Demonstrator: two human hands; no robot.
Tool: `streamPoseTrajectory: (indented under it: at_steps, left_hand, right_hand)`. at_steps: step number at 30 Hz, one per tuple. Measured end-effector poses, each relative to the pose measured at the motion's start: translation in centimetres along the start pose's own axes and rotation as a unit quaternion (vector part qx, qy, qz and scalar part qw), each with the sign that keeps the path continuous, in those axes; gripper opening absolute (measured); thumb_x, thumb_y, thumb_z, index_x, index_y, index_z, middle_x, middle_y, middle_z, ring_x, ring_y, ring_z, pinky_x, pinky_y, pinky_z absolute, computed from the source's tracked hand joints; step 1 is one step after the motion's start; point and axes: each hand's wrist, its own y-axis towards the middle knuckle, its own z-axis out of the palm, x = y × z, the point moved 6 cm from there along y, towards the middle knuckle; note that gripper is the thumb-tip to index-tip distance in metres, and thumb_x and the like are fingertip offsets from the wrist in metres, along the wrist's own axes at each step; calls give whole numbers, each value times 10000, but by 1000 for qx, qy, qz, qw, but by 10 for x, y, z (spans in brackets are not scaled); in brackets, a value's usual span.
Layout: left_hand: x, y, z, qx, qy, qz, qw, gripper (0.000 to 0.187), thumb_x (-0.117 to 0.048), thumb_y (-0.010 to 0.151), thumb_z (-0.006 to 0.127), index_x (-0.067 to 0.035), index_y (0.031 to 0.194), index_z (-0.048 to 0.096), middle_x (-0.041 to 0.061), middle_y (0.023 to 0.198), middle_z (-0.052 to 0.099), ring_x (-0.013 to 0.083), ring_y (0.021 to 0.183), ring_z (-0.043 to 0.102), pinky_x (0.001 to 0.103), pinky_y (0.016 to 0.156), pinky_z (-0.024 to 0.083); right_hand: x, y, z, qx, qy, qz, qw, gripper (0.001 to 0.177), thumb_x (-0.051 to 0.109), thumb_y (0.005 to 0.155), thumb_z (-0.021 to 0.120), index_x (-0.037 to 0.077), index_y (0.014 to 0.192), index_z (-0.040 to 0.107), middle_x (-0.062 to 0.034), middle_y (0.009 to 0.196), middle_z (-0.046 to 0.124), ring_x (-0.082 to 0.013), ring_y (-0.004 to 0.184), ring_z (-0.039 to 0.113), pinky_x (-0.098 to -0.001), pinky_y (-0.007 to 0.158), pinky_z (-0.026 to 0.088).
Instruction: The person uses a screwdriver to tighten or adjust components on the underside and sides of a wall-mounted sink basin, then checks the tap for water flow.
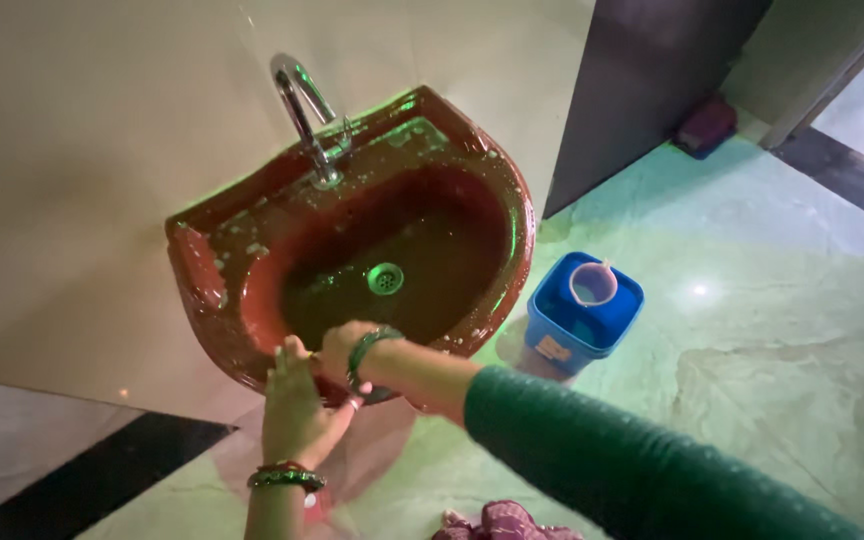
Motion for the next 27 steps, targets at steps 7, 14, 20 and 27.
streamPoseTrajectory:
  at_steps: [7,14,20,27]
  left_hand:
    - [37,-8,4,54,0,70,996,1063,-217,644,861,20,1509,291,266,1590,303,396,1507,268,491,1208,256]
    - [42,-14,-27,57,-24,157,986,1046,-147,637,852,-18,1529,322,240,1561,331,394,1472,279,506,1191,242]
    - [104,3,-18,117,9,223,968,793,-125,839,650,-3,1522,268,221,1633,239,376,1499,267,460,1205,270]
    - [133,1,-33,126,38,321,938,736,-146,911,507,19,1537,157,231,1640,81,375,1489,233,445,1165,276]
  right_hand:
    - [26,30,40,-113,267,132,948,321,210,943,592,4,1132,749,-225,1123,727,-345,1047,729,-422,878,591]
    - [64,49,65,-150,215,124,957,304,145,942,574,-33,1137,725,-260,1136,717,-377,1029,734,-420,871,594]
    - [93,75,64,-268,389,231,851,329,193,974,519,-36,1110,712,-286,1089,703,-407,1011,714,-447,859,572]
    - [137,68,69,-374,601,311,634,409,282,1027,447,-38,1079,697,-310,1047,684,-431,1003,691,-471,862,547]
